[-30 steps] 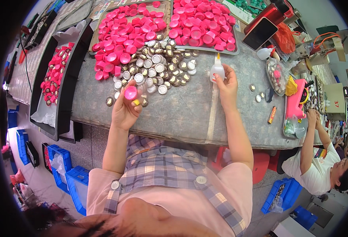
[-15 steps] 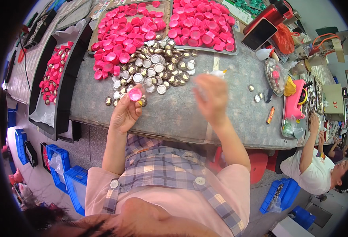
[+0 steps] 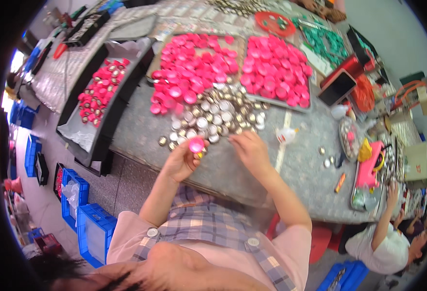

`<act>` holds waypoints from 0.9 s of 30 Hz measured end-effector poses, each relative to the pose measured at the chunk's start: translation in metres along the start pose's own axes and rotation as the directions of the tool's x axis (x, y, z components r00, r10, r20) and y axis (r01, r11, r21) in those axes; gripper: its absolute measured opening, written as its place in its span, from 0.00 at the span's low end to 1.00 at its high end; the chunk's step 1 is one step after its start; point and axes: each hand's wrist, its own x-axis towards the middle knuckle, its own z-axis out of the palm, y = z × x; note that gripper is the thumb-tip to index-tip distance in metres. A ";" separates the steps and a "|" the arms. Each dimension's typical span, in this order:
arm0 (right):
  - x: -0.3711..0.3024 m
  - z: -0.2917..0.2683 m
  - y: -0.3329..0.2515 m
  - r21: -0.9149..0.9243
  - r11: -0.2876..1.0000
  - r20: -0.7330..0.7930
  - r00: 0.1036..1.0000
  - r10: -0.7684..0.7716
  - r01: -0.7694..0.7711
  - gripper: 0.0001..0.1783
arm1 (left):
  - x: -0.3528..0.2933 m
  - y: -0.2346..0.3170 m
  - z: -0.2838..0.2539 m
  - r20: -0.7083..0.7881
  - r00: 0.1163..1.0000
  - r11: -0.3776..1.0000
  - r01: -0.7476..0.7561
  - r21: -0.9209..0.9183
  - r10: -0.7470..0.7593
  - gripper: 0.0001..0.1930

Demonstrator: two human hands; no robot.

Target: The person glues small metal decorations into pink plastic caps by hand, applying glue from a bottle into each cap and then inserting a decoration.

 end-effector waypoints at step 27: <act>-0.036 -0.015 0.015 0.001 0.971 0.055 0.970 0.237 -0.237 0.19 | 0.005 -0.011 0.009 0.228 0.974 1.000 0.009 0.021 -0.014 0.22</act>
